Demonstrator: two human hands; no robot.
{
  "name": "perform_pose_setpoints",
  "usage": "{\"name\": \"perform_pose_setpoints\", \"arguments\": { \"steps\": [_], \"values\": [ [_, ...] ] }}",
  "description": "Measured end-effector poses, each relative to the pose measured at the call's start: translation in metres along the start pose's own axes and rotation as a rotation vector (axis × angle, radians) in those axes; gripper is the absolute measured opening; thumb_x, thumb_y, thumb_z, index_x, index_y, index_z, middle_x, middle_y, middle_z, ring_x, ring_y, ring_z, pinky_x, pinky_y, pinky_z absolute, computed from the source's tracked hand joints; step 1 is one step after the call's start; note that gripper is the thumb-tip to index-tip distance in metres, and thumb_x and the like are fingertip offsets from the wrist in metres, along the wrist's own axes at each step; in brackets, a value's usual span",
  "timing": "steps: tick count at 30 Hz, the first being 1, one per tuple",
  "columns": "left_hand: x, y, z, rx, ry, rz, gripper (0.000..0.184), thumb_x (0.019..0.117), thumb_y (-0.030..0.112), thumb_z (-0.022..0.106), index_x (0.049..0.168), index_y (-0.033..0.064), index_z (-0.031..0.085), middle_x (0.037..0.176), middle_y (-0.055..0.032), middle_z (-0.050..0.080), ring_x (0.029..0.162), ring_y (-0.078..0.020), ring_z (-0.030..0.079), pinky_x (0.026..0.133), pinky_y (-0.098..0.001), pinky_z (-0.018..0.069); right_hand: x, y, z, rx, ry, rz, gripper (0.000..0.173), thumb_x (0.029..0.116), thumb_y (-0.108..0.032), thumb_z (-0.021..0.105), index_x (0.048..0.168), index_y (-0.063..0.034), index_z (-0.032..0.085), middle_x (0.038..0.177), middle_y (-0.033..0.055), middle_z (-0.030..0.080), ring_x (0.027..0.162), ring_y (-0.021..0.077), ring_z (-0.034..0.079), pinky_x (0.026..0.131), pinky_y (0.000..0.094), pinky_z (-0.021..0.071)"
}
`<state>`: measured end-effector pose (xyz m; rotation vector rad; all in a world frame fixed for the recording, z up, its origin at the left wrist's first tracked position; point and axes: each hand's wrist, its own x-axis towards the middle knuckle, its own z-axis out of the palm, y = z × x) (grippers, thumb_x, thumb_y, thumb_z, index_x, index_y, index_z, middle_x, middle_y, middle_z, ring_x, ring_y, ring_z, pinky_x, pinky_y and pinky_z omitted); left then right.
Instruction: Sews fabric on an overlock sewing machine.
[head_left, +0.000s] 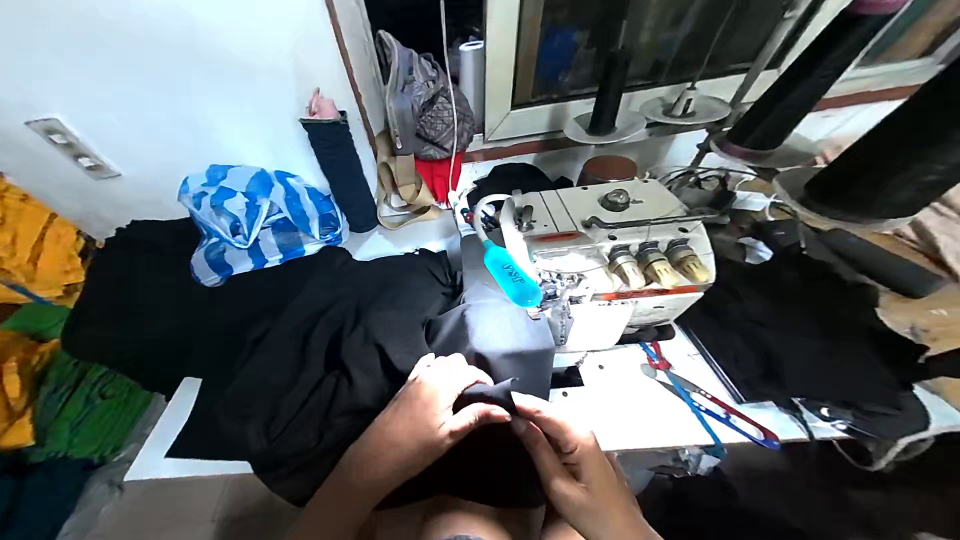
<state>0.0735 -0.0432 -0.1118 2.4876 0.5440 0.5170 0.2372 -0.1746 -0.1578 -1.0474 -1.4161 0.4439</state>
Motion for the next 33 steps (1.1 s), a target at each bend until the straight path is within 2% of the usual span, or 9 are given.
{"name": "perform_pose_setpoints", "arguments": {
  "steps": [2,4,6,10,13,17,18,22,33],
  "values": [
    [0.003,-0.009,0.000,-0.086,0.042,0.050,0.023,0.0983,0.030,0.061,0.093,0.0108,0.073,0.086,0.0023,0.063,0.086,-0.0056,0.062,0.082,-0.0253,0.0521,-0.005,0.002,-0.002,0.035,-0.003,0.034,0.031,0.1054,-0.005,0.049,0.130,0.0068,0.064,0.129,0.0109,0.070,0.122,0.0071,0.064,0.108,0.0239,0.0505],
    [0.007,-0.014,0.001,-0.164,0.134,0.082,0.013,0.0956,0.017,0.065,0.091,0.0080,0.073,0.088,0.0028,0.066,0.086,-0.0010,0.063,0.080,-0.0167,0.0536,-0.010,0.004,0.000,0.090,0.044,0.116,0.033,0.1027,-0.003,0.054,0.133,0.0066,0.061,0.124,0.0089,0.071,0.110,0.0042,0.067,0.099,0.0212,0.0544],
    [0.014,-0.012,0.001,-0.170,0.202,0.114,0.010,0.0946,0.015,0.066,0.093,0.0088,0.074,0.090,0.0043,0.068,0.088,0.0007,0.064,0.081,-0.0149,0.0545,-0.016,0.006,0.004,0.110,0.119,0.244,0.028,0.0996,-0.005,0.058,0.127,0.0028,0.061,0.097,0.0019,0.072,0.081,-0.0001,0.066,0.076,0.0175,0.0566],
    [0.038,0.003,-0.002,-0.107,0.254,0.193,0.015,0.0974,0.023,0.067,0.094,0.0105,0.075,0.088,0.0064,0.067,0.083,0.0027,0.063,0.075,-0.0124,0.0530,-0.023,0.012,0.002,0.107,0.265,0.350,0.011,0.0964,-0.010,0.065,0.102,-0.0016,0.070,0.081,-0.0041,0.069,0.069,-0.0043,0.062,0.064,0.0120,0.0527],
    [0.062,0.008,0.006,0.004,0.299,0.205,0.016,0.0965,0.019,0.067,0.093,0.0075,0.077,0.091,0.0013,0.071,0.087,-0.0006,0.066,0.080,-0.0157,0.0533,-0.019,0.023,-0.007,-0.046,0.399,0.329,0.013,0.0939,-0.017,0.070,0.097,-0.0048,0.074,0.086,-0.0030,0.070,0.076,-0.0027,0.064,0.070,0.0123,0.0544],
    [0.085,-0.003,0.027,0.011,0.381,0.178,0.012,0.0967,0.011,0.066,0.100,0.0053,0.076,0.102,-0.0058,0.073,0.100,-0.0095,0.069,0.093,-0.0267,0.0556,-0.009,0.050,-0.018,-0.194,0.458,0.357,0.015,0.0910,-0.022,0.072,0.089,-0.0075,0.075,0.112,0.0064,0.068,0.103,0.0082,0.067,0.086,0.0226,0.0581],
    [0.089,-0.007,0.032,0.003,0.395,0.148,0.012,0.0974,0.013,0.066,0.102,0.0061,0.075,0.103,-0.0052,0.073,0.102,-0.0094,0.069,0.095,-0.0279,0.0555,-0.006,0.055,-0.021,-0.194,0.440,0.376,0.014,0.0906,-0.020,0.073,0.088,-0.0072,0.075,0.113,0.0069,0.070,0.103,0.0085,0.068,0.086,0.0238,0.0590],
    [0.095,-0.019,0.042,0.055,0.315,-0.014,0.014,0.0986,0.022,0.067,0.101,0.0105,0.074,0.102,-0.0026,0.071,0.102,-0.0121,0.067,0.094,-0.0341,0.0546,-0.002,0.059,-0.023,-0.169,0.382,0.409,0.010,0.0915,-0.017,0.070,0.089,-0.0075,0.073,0.083,-0.0022,0.071,0.075,-0.0004,0.066,0.070,0.0160,0.0562],
    [0.076,-0.013,0.035,0.117,0.286,0.026,0.014,0.0979,0.020,0.064,0.093,0.0111,0.074,0.088,0.0012,0.069,0.083,-0.0063,0.066,0.079,-0.0253,0.0567,-0.026,0.045,-0.014,0.040,0.369,0.350,0.007,0.0896,-0.013,0.069,0.086,-0.0077,0.069,0.087,-0.0035,0.069,0.081,-0.0028,0.065,0.073,0.0130,0.0549]
  ]
}}
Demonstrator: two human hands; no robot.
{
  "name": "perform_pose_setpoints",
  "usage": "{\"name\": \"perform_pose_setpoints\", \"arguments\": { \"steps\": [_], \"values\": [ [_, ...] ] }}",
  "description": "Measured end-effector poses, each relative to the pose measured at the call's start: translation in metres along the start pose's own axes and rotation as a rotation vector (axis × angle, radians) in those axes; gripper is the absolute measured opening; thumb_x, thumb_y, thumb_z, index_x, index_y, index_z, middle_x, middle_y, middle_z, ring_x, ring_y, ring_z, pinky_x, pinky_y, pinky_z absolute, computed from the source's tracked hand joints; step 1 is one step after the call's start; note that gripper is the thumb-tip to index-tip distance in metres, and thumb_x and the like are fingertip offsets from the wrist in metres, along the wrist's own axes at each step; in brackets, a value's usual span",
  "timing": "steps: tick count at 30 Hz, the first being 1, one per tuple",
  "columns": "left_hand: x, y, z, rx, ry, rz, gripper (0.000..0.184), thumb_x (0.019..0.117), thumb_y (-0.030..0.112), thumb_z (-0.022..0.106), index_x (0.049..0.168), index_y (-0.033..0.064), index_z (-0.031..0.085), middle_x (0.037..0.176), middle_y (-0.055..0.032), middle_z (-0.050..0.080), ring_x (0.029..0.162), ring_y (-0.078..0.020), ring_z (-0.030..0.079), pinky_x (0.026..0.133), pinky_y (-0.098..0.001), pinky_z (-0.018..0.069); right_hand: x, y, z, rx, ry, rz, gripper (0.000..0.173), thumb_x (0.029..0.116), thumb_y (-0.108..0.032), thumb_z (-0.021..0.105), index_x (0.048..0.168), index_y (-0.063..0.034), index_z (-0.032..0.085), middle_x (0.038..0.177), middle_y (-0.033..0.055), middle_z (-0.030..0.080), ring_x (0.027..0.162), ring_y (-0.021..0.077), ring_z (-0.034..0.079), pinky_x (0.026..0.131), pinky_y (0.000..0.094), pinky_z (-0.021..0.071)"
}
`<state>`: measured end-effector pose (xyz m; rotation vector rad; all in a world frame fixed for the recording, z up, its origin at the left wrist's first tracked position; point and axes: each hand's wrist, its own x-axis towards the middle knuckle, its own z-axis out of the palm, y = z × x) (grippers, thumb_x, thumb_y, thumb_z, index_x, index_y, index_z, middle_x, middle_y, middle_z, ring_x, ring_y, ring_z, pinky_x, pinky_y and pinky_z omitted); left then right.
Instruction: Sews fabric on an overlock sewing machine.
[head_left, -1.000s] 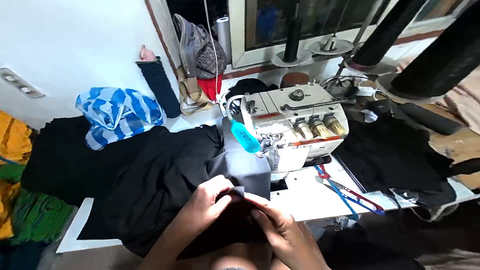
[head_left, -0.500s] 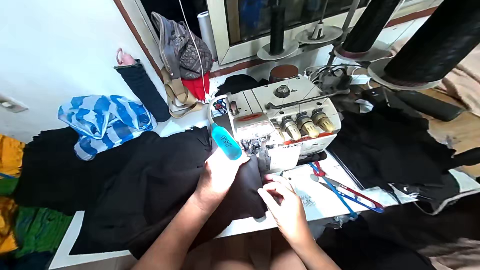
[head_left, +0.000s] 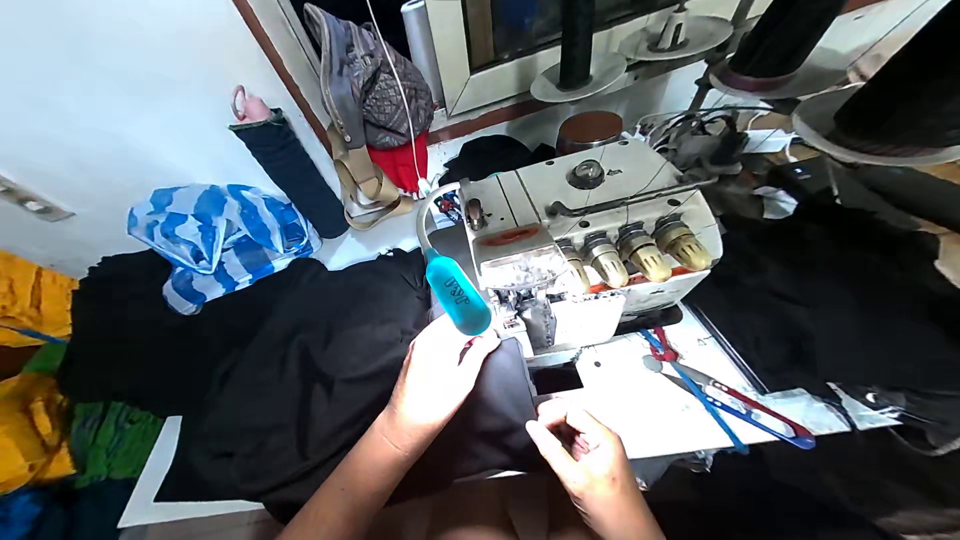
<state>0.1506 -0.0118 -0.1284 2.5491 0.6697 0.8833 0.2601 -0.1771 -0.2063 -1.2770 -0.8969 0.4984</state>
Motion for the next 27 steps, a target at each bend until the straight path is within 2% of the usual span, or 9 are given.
{"name": "perform_pose_setpoints", "arguments": {
  "steps": [5,10,14,15,17,19,21,24,27],
  "values": [
    [0.000,0.002,0.004,0.002,0.021,-0.038,0.012,0.0959,0.022,0.067,0.093,0.0123,0.073,0.087,0.0021,0.069,0.082,-0.0059,0.066,0.076,-0.0251,0.0565,0.001,-0.001,0.000,-0.001,0.008,0.003,0.005,0.0883,-0.012,0.069,0.084,-0.0087,0.068,0.084,-0.0043,0.068,0.079,-0.0033,0.063,0.071,0.0123,0.0539],
    [-0.003,0.008,0.011,0.032,0.052,-0.100,0.012,0.0976,0.022,0.064,0.095,0.0120,0.071,0.090,0.0002,0.068,0.086,-0.0102,0.066,0.080,-0.0304,0.0565,0.001,-0.005,0.001,0.045,0.027,0.048,0.006,0.0879,-0.010,0.069,0.087,-0.0103,0.063,0.076,-0.0068,0.062,0.067,-0.0025,0.058,0.061,0.0118,0.0496],
    [-0.002,0.010,0.016,0.132,0.048,-0.113,0.022,0.1001,0.029,0.061,0.106,0.0097,0.071,0.103,-0.0069,0.068,0.098,-0.0181,0.066,0.087,-0.0359,0.0557,0.007,-0.012,-0.001,0.060,-0.043,0.195,0.037,0.0861,-0.007,0.070,0.122,0.0010,0.063,0.076,-0.0081,0.063,0.061,-0.0022,0.057,0.055,0.0125,0.0492],
    [-0.001,0.009,0.017,0.147,0.046,-0.107,0.023,0.1004,0.029,0.060,0.107,0.0093,0.070,0.104,-0.0081,0.067,0.098,-0.0190,0.066,0.087,-0.0359,0.0557,0.008,-0.012,-0.002,0.060,-0.048,0.202,0.036,0.0870,-0.008,0.070,0.121,0.0016,0.065,0.078,-0.0074,0.065,0.064,-0.0026,0.059,0.058,0.0121,0.0509],
    [0.001,0.008,0.017,0.164,0.029,-0.106,0.024,0.1009,0.029,0.059,0.109,0.0087,0.069,0.107,-0.0095,0.067,0.102,-0.0206,0.066,0.089,-0.0371,0.0553,0.008,-0.011,-0.003,0.075,-0.024,0.159,0.016,0.0890,-0.006,0.069,0.104,-0.0006,0.072,0.085,-0.0041,0.070,0.072,-0.0032,0.063,0.066,0.0122,0.0545],
    [0.004,0.008,0.016,0.180,0.001,-0.127,0.025,0.1013,0.029,0.058,0.111,0.0081,0.067,0.109,-0.0111,0.067,0.105,-0.0213,0.066,0.091,-0.0375,0.0548,0.010,-0.011,-0.001,0.068,-0.008,0.120,0.007,0.0909,-0.007,0.066,0.093,-0.0029,0.071,0.090,-0.0011,0.067,0.078,-0.0020,0.063,0.070,0.0118,0.0542],
    [0.009,0.007,0.016,0.185,-0.015,-0.132,0.025,0.1017,0.029,0.058,0.113,0.0076,0.066,0.111,-0.0112,0.067,0.105,-0.0201,0.065,0.092,-0.0364,0.0546,0.013,-0.012,0.002,0.040,0.003,0.111,0.009,0.0937,-0.007,0.062,0.096,-0.0021,0.069,0.090,-0.0006,0.066,0.078,-0.0021,0.063,0.070,0.0118,0.0541],
    [0.016,0.005,0.016,0.184,-0.037,-0.100,0.030,0.1029,0.027,0.056,0.122,0.0056,0.066,0.119,-0.0115,0.067,0.115,-0.0205,0.063,0.101,-0.0370,0.0507,0.015,-0.012,0.006,-0.034,0.000,0.103,0.012,0.0988,-0.010,0.057,0.102,-0.0033,0.065,0.075,-0.0065,0.061,0.065,-0.0057,0.056,0.060,0.0099,0.0479],
    [0.019,0.003,0.015,0.166,-0.049,-0.096,0.028,0.1017,0.024,0.058,0.122,0.0063,0.065,0.118,-0.0097,0.067,0.114,-0.0188,0.063,0.100,-0.0363,0.0508,0.014,-0.014,0.006,-0.063,-0.010,0.086,0.014,0.0986,-0.011,0.057,0.104,-0.0016,0.066,0.069,-0.0095,0.057,0.060,-0.0071,0.051,0.056,0.0093,0.0439]
  ]
}}
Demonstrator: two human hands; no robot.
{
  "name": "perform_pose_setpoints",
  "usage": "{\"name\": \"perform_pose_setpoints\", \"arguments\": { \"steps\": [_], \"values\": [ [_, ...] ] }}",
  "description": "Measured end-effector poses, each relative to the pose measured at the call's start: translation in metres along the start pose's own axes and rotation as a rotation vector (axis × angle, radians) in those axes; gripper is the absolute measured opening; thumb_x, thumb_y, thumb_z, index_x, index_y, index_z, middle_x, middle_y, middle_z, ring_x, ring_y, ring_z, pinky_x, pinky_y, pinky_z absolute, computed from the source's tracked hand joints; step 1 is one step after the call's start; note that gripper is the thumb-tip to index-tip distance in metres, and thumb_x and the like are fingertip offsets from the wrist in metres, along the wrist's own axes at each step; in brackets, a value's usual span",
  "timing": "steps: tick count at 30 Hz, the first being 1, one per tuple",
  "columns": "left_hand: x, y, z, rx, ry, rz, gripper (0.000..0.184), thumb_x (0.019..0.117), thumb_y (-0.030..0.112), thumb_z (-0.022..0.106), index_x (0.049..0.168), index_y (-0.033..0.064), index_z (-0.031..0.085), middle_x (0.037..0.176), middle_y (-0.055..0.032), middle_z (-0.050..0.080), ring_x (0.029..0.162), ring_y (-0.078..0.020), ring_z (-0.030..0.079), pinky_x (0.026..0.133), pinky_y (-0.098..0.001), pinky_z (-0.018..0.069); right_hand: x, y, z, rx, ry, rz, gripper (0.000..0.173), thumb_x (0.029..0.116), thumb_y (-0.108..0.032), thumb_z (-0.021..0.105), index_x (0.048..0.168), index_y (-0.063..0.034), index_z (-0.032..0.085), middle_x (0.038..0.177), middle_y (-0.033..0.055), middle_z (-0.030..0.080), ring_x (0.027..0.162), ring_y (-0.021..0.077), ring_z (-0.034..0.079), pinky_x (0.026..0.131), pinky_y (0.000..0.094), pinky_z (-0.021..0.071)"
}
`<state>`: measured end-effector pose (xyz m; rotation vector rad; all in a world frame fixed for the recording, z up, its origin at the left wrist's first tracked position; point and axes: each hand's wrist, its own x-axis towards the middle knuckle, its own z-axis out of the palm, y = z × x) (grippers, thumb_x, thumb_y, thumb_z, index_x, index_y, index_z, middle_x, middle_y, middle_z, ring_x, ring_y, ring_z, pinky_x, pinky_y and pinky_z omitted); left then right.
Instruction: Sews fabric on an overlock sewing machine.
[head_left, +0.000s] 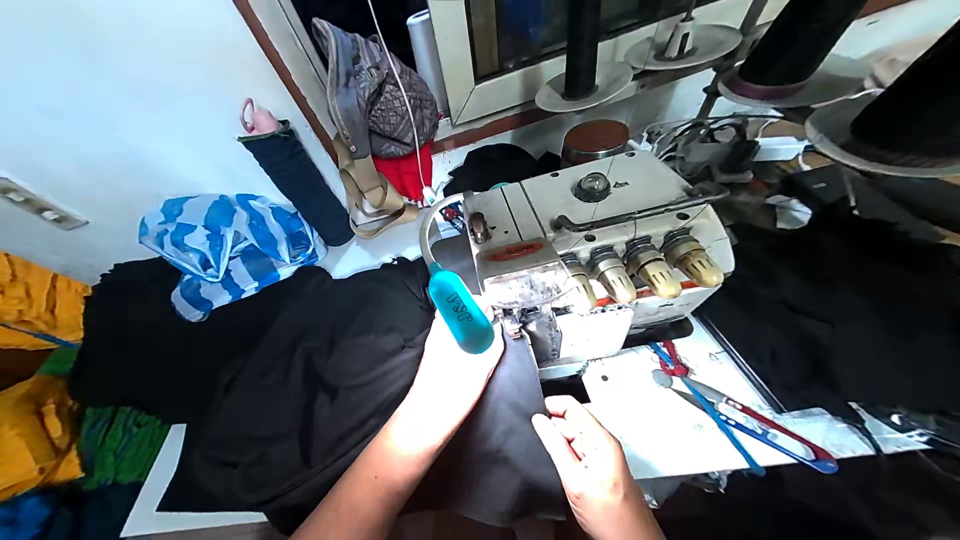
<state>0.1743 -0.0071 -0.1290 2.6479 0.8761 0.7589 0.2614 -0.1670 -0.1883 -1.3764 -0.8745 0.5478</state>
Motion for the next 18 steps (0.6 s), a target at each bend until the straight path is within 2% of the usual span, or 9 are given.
{"name": "perform_pose_setpoints", "arguments": {
  "steps": [8,12,15,16,18],
  "values": [
    [0.005,-0.004,0.002,0.006,0.008,0.019,0.029,0.1008,0.023,0.058,0.121,0.0040,0.067,0.116,-0.0113,0.069,0.112,-0.0202,0.065,0.100,-0.0381,0.0507,0.002,0.002,0.000,0.012,0.018,-0.024,0.018,0.0974,-0.011,0.058,0.108,0.0008,0.068,0.072,-0.0082,0.061,0.062,-0.0065,0.054,0.058,0.0093,0.0462],
    [0.019,-0.024,0.011,-0.018,0.142,0.068,0.029,0.0976,0.018,0.061,0.117,-0.0021,0.068,0.114,-0.0187,0.071,0.113,-0.0267,0.067,0.102,-0.0405,0.0516,0.010,0.003,0.004,-0.012,0.040,-0.009,0.023,0.0958,-0.014,0.062,0.111,0.0012,0.069,0.081,-0.0047,0.069,0.071,-0.0058,0.062,0.066,0.0101,0.0523],
    [0.014,-0.015,0.003,-0.027,0.269,-0.058,0.036,0.0974,0.018,0.063,0.126,-0.0037,0.061,0.120,-0.0186,0.068,0.116,-0.0220,0.065,0.104,-0.0344,0.0500,0.010,0.000,0.002,0.095,0.012,0.064,0.026,0.0927,-0.013,0.067,0.115,0.0000,0.067,0.085,-0.0023,0.071,0.074,0.0001,0.067,0.069,0.0143,0.0562],
    [0.005,-0.008,-0.002,-0.024,0.307,-0.058,0.034,0.0973,0.016,0.065,0.125,-0.0027,0.062,0.120,-0.0169,0.068,0.114,-0.0202,0.066,0.103,-0.0336,0.0514,0.007,-0.002,-0.001,0.143,-0.004,0.093,0.027,0.0913,-0.012,0.068,0.116,0.0004,0.067,0.088,-0.0002,0.072,0.077,0.0028,0.068,0.071,0.0163,0.0577],
    [-0.025,0.001,-0.007,0.020,0.403,0.092,0.020,0.0947,0.012,0.067,0.110,-0.0011,0.071,0.113,-0.0156,0.070,0.110,-0.0214,0.067,0.100,-0.0339,0.0530,0.000,-0.003,-0.007,0.201,-0.038,0.167,0.027,0.0891,-0.009,0.069,0.115,-0.0001,0.067,0.089,0.0014,0.072,0.081,0.0054,0.070,0.074,0.0181,0.0585]
  ]
}}
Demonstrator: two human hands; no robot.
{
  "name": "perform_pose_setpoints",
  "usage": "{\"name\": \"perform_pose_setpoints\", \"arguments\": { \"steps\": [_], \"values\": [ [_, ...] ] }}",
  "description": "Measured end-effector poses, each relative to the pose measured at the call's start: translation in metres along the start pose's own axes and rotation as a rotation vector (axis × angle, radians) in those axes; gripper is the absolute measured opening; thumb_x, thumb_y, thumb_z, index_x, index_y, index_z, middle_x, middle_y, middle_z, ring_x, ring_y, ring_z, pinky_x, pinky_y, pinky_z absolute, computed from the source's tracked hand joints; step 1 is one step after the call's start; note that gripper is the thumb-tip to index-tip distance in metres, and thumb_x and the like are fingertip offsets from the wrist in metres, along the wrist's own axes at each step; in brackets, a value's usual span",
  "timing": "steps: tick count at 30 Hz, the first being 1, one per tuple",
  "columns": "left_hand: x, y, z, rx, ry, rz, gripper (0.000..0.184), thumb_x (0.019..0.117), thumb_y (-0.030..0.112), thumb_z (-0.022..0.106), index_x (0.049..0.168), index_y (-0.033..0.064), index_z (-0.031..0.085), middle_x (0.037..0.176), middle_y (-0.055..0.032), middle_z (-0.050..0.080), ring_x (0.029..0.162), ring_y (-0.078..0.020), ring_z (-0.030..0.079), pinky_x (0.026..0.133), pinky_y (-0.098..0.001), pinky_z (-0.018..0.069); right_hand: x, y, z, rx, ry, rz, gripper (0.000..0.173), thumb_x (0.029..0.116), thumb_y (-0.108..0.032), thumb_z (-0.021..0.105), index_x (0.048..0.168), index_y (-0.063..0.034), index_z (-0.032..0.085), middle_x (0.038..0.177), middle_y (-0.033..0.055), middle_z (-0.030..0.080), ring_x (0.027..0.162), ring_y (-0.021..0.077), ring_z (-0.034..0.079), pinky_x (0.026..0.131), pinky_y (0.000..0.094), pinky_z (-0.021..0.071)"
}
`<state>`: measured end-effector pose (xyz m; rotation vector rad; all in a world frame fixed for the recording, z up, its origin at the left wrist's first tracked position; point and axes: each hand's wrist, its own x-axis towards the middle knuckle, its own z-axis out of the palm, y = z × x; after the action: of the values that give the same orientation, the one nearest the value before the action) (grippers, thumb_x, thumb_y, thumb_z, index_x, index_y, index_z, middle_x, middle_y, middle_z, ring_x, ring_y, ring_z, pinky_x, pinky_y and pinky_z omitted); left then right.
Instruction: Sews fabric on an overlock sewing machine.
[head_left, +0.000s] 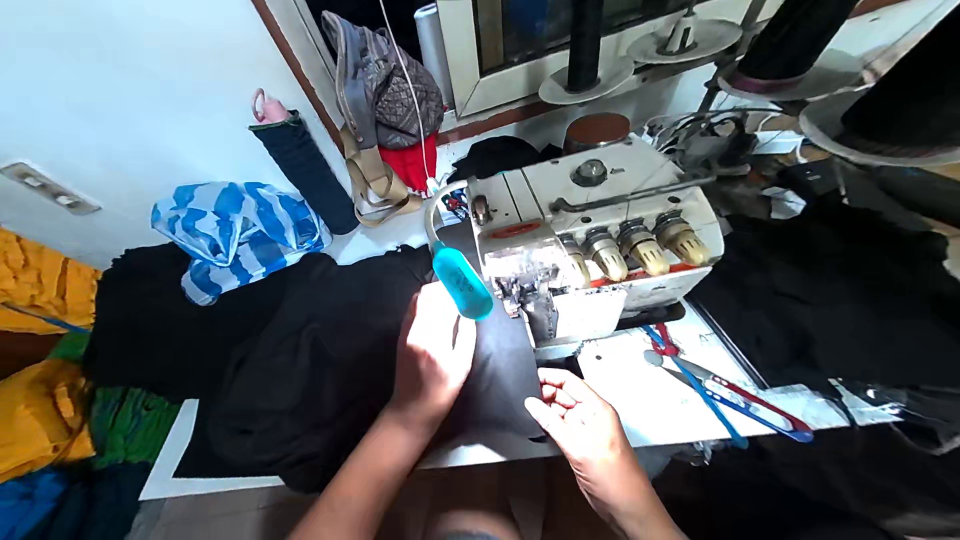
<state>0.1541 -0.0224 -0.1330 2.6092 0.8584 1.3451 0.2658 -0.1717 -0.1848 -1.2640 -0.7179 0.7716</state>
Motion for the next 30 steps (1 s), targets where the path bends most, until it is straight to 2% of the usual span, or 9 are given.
{"name": "perform_pose_setpoints", "arguments": {
  "steps": [1,2,4,7,12,17,24,27,30],
  "values": [
    [-0.017,0.005,-0.006,-0.023,0.022,0.092,0.016,0.0948,0.012,0.065,0.102,0.0017,0.074,0.108,-0.0134,0.072,0.108,-0.0210,0.067,0.098,-0.0330,0.0521,-0.005,0.001,-0.003,0.031,-0.021,0.031,0.025,0.0893,-0.008,0.070,0.113,-0.0006,0.068,0.089,0.0021,0.072,0.081,0.0065,0.070,0.075,0.0191,0.0583],
    [-0.036,0.011,-0.013,-0.069,-0.014,0.159,0.014,0.0975,0.016,0.063,0.101,0.0063,0.073,0.108,-0.0095,0.071,0.110,-0.0184,0.065,0.098,-0.0316,0.0507,-0.010,0.001,-0.006,0.071,-0.044,0.056,0.023,0.0900,-0.007,0.070,0.112,-0.0008,0.069,0.090,0.0034,0.072,0.082,0.0081,0.070,0.076,0.0203,0.0585],
    [-0.066,0.020,-0.022,-0.143,-0.135,0.244,0.015,0.1006,0.021,0.063,0.106,0.0121,0.074,0.108,-0.0039,0.069,0.110,-0.0145,0.063,0.098,-0.0297,0.0499,-0.017,0.001,-0.011,0.153,-0.090,0.106,0.021,0.0911,-0.002,0.069,0.112,-0.0004,0.069,0.094,0.0084,0.074,0.085,0.0133,0.072,0.080,0.0251,0.0609],
    [-0.087,0.026,-0.021,-0.183,-0.232,0.268,0.018,0.1004,0.021,0.065,0.110,0.0106,0.076,0.108,-0.0049,0.071,0.108,-0.0154,0.065,0.096,-0.0291,0.0521,-0.023,0.000,-0.014,0.198,-0.117,0.161,0.027,0.0892,0.002,0.069,0.117,0.0001,0.068,0.099,0.0114,0.074,0.089,0.0161,0.073,0.084,0.0278,0.0609],
    [-0.081,0.031,-0.022,-0.147,-0.222,0.309,0.015,0.0978,0.012,0.067,0.107,0.0092,0.078,0.106,-0.0066,0.071,0.105,-0.0169,0.066,0.093,-0.0271,0.0535,-0.028,-0.002,-0.018,0.150,-0.108,0.147,0.032,0.0871,0.001,0.069,0.119,-0.0018,0.069,0.098,0.0102,0.075,0.087,0.0136,0.072,0.080,0.0251,0.0597],
    [-0.077,0.034,-0.024,-0.132,-0.247,0.393,0.016,0.0962,0.006,0.066,0.107,0.0076,0.078,0.104,-0.0075,0.071,0.101,-0.0172,0.066,0.089,-0.0256,0.0543,-0.031,-0.004,-0.021,0.123,-0.079,0.155,0.028,0.0877,0.001,0.070,0.116,-0.0019,0.072,0.096,0.0116,0.075,0.085,0.0164,0.073,0.079,0.0271,0.0606],
    [-0.077,0.037,-0.021,-0.068,-0.210,0.490,0.014,0.0955,0.007,0.066,0.102,0.0065,0.078,0.099,-0.0085,0.073,0.091,-0.0173,0.067,0.080,-0.0260,0.0534,-0.034,-0.007,-0.021,0.078,-0.064,0.181,0.028,0.0897,0.004,0.068,0.117,-0.0005,0.073,0.097,0.0132,0.076,0.084,0.0199,0.075,0.078,0.0309,0.0633],
    [-0.077,0.037,-0.023,-0.140,-0.203,0.446,0.010,0.0937,0.007,0.068,0.099,0.0055,0.077,0.095,-0.0077,0.071,0.090,-0.0160,0.066,0.079,-0.0246,0.0546,-0.034,-0.013,-0.021,0.149,-0.059,0.223,0.027,0.0897,0.008,0.066,0.116,0.0033,0.072,0.095,0.0156,0.076,0.080,0.0209,0.075,0.076,0.0319,0.0642],
    [-0.080,0.034,-0.024,-0.119,-0.208,0.501,0.012,0.0948,0.008,0.067,0.099,0.0059,0.078,0.098,-0.0082,0.073,0.091,-0.0160,0.066,0.080,-0.0253,0.0527,-0.033,-0.022,-0.020,0.249,-0.059,0.298,0.025,0.0940,0.010,0.060,0.117,0.0068,0.070,0.094,0.0178,0.075,0.080,0.0211,0.075,0.078,0.0334,0.0642]
  ]
}}
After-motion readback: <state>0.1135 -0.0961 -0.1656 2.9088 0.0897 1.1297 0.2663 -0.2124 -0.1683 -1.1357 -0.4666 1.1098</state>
